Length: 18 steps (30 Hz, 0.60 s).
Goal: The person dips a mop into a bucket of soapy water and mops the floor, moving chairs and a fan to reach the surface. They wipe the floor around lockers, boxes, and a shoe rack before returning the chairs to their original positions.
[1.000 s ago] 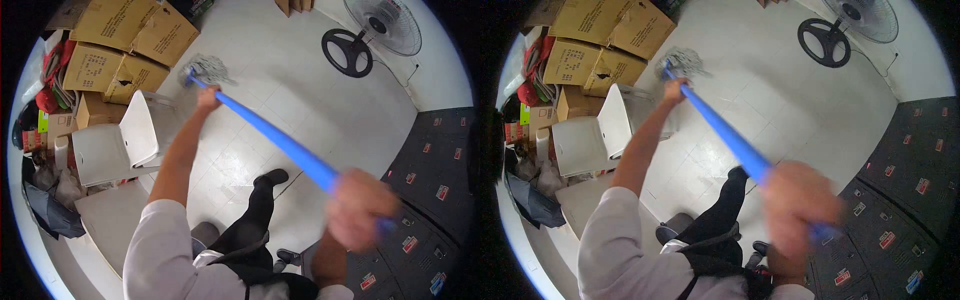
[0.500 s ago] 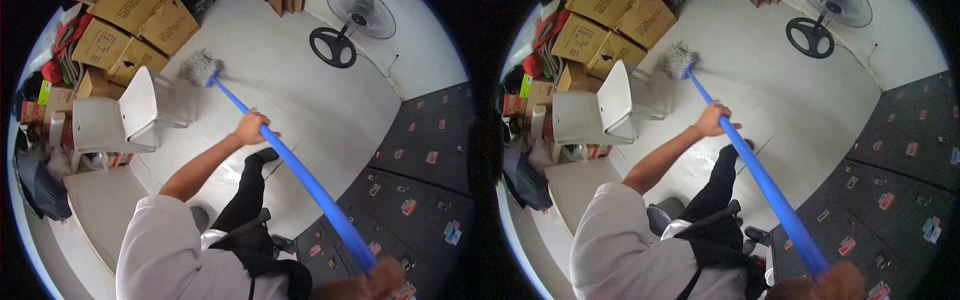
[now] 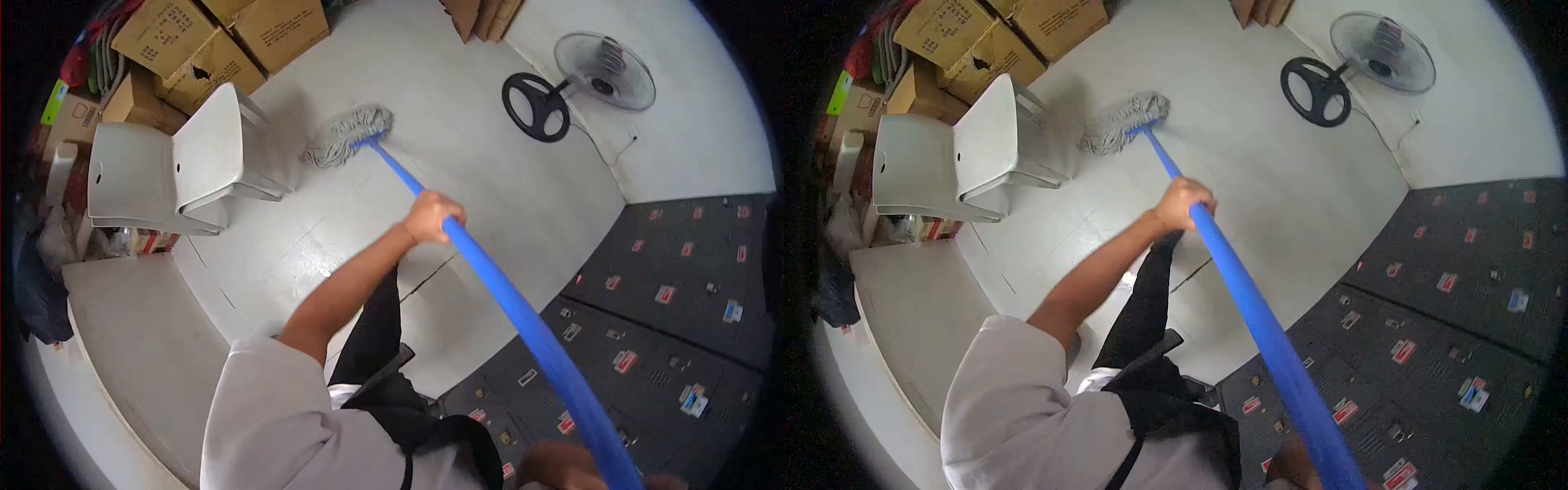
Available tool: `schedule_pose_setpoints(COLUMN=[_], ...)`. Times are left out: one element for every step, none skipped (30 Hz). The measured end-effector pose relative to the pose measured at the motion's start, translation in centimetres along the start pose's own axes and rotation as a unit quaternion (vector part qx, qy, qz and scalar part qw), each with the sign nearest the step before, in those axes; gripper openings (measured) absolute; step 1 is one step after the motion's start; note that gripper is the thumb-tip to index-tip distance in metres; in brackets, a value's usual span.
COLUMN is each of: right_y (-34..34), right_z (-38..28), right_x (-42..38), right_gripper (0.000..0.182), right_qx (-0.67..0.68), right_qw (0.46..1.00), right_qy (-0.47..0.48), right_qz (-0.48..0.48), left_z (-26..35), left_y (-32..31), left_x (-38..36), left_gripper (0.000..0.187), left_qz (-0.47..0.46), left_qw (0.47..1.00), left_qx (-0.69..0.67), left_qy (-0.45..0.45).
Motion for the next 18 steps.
schedule_pose_setpoints(right_y=[1.7,3.8,5.1,5.3,5.5,4.9,4.0,3.0,2.6,2.8,3.0,3.7,4.2,4.9,5.7,6.0,6.0,6.1], right_z=[1.1,2.1,3.7,6.7,10.1,14.1,18.0,21.3,23.5,24.5,24.9,23.8,22.5,20.8,18.7,16.7,15.0,13.6], right_x=[-0.4,-2.0,-3.1,-2.6,-2.0,-0.9,0.2,1.1,1.6,1.8,2.0,2.2,2.4,2.6,3.1,3.8,4.6,5.6], right_gripper=[0.025,0.025,0.026,0.026,0.023,0.021,0.018,0.015,0.013,0.011,0.012,0.013,0.015,0.017,0.019,0.022,0.024,0.026], right_qx=[0.008,-0.025,-0.058,-0.049,-0.051,-0.052,-0.054,-0.06,-0.066,-0.071,-0.068,-0.054,-0.037,-0.016,0.01,0.045,0.076,0.108], right_qw=[1.0,0.994,0.974,0.974,0.983,0.99,0.994,0.997,0.996,0.994,0.992,0.993,0.994,0.994,0.995,0.996,0.995,0.993], right_qy=[-0.006,0.023,0.057,0.056,0.036,0.013,-0.009,-0.029,-0.053,-0.078,-0.086,-0.082,-0.08,-0.077,-0.065,-0.051,-0.043,-0.025], right_qz=[-0.004,-0.106,-0.209,-0.215,-0.174,-0.132,-0.09,-0.046,-0.003,0.039,0.061,0.07,0.071,0.072,0.072,0.061,0.05,0.044], left_z=[-2.5,-5.1,-7.6,-10.0,-12.6,-15.3,-17.5,-19.4,-20.2,-20.5,-20.1,-19.6,-18.3,-16.2,-14.0,-12.0,-10.0,-8.6], left_y=[1.6,3.5,5.6,7.2,8.8,10.1,11.2,12.5,12.7,12.3,12.2,12.1,11.6,10.2,9.2,8.1,6.8,6.2], left_x=[1.2,2.5,3.9,4.8,6.0,6.6,7.3,8.0,8.3,8.2,8.5,9.0,9.5,9.2,8.6,8.1,7.2,6.9], left_gripper=[0.013,0.013,0.013,0.013,0.014,0.015,0.015,0.016,0.018,0.018,0.019,0.02,0.02,0.02,0.021,0.021,0.021,0.021], left_qz=[0.022,0.044,0.071,0.098,0.149,0.2,0.205,0.216,0.226,0.229,0.229,0.228,0.23,0.252,0.273,0.277,0.29,0.304], left_qw=[1.0,0.998,0.996,0.992,0.983,0.97,0.968,0.958,0.947,0.946,0.947,0.948,0.948,0.942,0.937,0.935,0.932,0.93], left_qx=[0.017,0.036,0.059,0.082,0.099,0.115,0.118,0.159,0.196,0.196,0.183,0.172,0.174,0.166,0.162,0.165,0.151,0.138], left_qy=[0.0,-0.002,-0.004,-0.002,0.036,0.076,0.082,0.098,0.116,0.122,0.133,0.14,0.138,0.143,0.147,0.149,0.155,0.156])
Point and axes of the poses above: each hand's wrist, its own x-axis towards the middle knuckle, its own y-axis out of the back of the hand, z = x × y, the point moved 4 cm from there along x, towards the middle knuckle, and after that the axes turned 2 degrees about -x, right-handed, at the moved point
